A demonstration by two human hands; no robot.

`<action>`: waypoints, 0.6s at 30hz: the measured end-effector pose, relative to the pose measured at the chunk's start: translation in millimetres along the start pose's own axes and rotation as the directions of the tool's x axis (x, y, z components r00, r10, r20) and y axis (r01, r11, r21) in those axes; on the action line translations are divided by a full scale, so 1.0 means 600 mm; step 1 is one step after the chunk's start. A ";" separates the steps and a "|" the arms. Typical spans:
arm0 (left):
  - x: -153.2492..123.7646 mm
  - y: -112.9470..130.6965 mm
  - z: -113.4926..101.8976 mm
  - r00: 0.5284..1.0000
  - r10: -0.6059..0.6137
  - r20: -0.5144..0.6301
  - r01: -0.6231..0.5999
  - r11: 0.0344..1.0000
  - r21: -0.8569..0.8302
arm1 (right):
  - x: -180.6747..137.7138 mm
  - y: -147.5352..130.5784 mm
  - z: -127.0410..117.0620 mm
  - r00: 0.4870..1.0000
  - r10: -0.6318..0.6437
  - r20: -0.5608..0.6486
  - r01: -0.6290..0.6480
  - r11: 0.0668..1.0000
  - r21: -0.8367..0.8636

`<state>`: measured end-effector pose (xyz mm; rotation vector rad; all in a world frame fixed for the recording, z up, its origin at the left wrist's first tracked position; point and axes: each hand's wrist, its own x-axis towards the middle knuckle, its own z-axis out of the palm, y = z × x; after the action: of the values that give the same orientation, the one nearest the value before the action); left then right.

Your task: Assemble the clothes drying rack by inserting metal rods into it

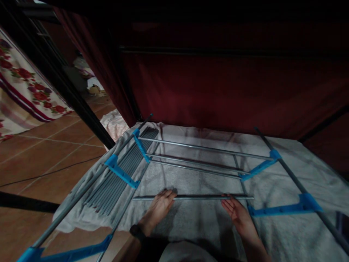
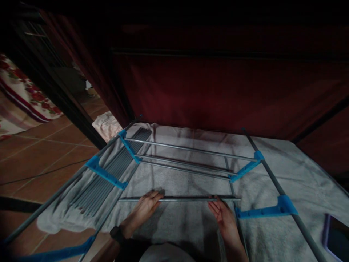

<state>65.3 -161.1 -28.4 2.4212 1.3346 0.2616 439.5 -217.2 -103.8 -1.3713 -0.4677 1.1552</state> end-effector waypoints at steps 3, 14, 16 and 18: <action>0.000 -0.009 0.007 1.000 -0.002 -0.014 0.002 1.000 -0.003 | -0.006 -0.005 0.006 0.998 0.049 -0.037 -0.047 0.998 0.051; 0.006 -0.045 0.026 0.995 0.078 -0.070 -0.073 0.995 0.064 | -0.054 -0.062 0.024 0.948 0.312 0.063 -0.297 0.938 -0.179; 0.008 -0.046 0.024 0.995 0.079 -0.063 -0.074 0.995 0.070 | -0.057 -0.076 0.037 0.962 0.266 0.063 -0.248 0.945 -0.211; 0.009 -0.047 0.020 0.995 0.081 -0.056 -0.077 0.995 0.070 | -0.058 -0.093 0.051 0.981 0.188 0.054 -0.172 0.960 -0.222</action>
<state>50.4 -145.8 -50.9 2.5449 1.2935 0.3151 419.4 -219.5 -33.9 -1.5888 -0.5427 1.3382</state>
